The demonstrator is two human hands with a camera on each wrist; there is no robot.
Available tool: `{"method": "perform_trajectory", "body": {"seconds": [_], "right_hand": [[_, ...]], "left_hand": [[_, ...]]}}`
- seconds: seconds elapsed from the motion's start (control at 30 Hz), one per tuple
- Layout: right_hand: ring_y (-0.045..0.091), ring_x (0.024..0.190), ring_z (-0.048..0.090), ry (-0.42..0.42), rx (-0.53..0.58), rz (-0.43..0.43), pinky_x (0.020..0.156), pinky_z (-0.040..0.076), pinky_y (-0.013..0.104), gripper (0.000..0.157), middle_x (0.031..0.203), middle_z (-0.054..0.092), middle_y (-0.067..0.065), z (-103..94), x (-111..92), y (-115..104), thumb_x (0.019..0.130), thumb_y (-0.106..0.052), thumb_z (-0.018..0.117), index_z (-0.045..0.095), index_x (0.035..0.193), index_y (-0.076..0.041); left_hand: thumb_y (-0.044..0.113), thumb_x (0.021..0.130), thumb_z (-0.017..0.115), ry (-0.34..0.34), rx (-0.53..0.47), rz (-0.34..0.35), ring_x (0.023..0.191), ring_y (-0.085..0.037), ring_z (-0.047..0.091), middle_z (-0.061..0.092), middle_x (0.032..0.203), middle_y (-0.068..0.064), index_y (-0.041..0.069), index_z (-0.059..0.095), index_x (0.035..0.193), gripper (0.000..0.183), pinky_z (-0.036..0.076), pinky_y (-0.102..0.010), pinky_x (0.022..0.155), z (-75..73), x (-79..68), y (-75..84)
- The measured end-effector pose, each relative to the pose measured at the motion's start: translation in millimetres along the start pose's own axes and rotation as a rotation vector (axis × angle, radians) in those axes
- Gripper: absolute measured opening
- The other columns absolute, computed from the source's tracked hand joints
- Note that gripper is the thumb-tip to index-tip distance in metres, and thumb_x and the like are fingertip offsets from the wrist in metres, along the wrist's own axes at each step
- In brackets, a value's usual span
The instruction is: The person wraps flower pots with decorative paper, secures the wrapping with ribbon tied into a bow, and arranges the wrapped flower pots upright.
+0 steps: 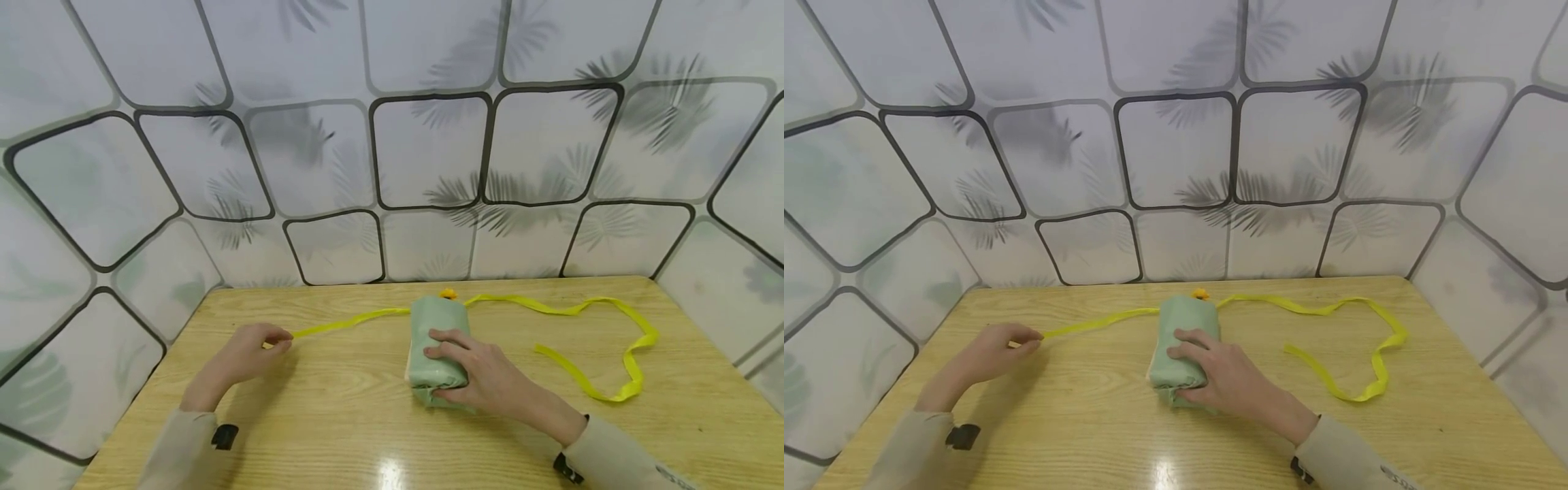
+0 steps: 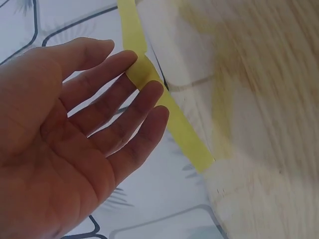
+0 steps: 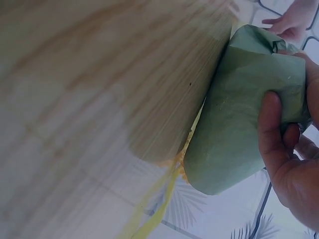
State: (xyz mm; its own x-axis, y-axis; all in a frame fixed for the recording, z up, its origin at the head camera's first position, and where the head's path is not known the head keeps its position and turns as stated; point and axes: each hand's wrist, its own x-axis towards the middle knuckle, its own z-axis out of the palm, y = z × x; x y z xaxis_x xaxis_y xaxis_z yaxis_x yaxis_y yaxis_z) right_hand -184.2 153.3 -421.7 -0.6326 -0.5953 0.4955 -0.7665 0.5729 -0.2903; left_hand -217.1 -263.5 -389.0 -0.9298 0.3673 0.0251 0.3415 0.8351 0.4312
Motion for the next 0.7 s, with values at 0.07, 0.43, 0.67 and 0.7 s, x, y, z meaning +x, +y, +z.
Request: {"method": "perform_trajectory", "body": {"seconds": [0.07, 0.43, 0.67, 0.7], "right_hand": [[0.025, 0.105, 0.073, -0.004, 0.006, 0.000, 0.077, 0.062, 0.038, 0.059, 0.139, 0.064, 0.009, 0.0, 0, 0, 0.070, -0.035, 0.096, 0.070, 0.121, -0.019], [0.024, 0.105, 0.073, -0.002, 0.010, 0.002, 0.077, 0.062, 0.037, 0.059, 0.139, 0.063, 0.008, 0.3, 0, 1, 0.071, -0.034, 0.095, 0.070, 0.121, -0.019], [0.024, 0.106, 0.072, -0.009, 0.016, -0.006, 0.078, 0.062, 0.038, 0.060, 0.139, 0.063, 0.008, 0.6, 0, 1, 0.070, -0.034, 0.096, 0.069, 0.122, -0.019], [0.024, 0.106, 0.072, -0.007, 0.017, -0.007, 0.078, 0.062, 0.038, 0.060, 0.139, 0.063, 0.008, 0.6, 0, 1, 0.070, -0.034, 0.096, 0.069, 0.121, -0.019]], "left_hand": [[0.018, 0.103, 0.062, -0.002, 0.006, -0.023, 0.109, -0.040, 0.068, 0.073, 0.117, -0.021, -0.003, 0.072, 0.120, 0.029, 0.056, -0.056, 0.092, -2.6, -2.2, -3.6], [0.016, 0.101, 0.063, -0.026, 0.090, -0.123, 0.108, -0.048, 0.066, 0.067, 0.123, -0.031, -0.008, 0.070, 0.120, 0.032, 0.056, -0.059, 0.089, -15.9, -9.9, -23.4], [0.017, 0.098, 0.068, -0.016, 0.141, -0.117, 0.118, -0.050, 0.059, 0.064, 0.127, -0.030, -0.006, 0.069, 0.121, 0.032, 0.050, -0.062, 0.097, -5.7, 5.0, 2.4], [0.017, 0.098, 0.067, -0.014, 0.133, -0.101, 0.120, -0.049, 0.059, 0.063, 0.128, -0.030, -0.005, 0.069, 0.122, 0.033, 0.050, -0.062, 0.098, -1.4, 11.0, 10.7]]}}
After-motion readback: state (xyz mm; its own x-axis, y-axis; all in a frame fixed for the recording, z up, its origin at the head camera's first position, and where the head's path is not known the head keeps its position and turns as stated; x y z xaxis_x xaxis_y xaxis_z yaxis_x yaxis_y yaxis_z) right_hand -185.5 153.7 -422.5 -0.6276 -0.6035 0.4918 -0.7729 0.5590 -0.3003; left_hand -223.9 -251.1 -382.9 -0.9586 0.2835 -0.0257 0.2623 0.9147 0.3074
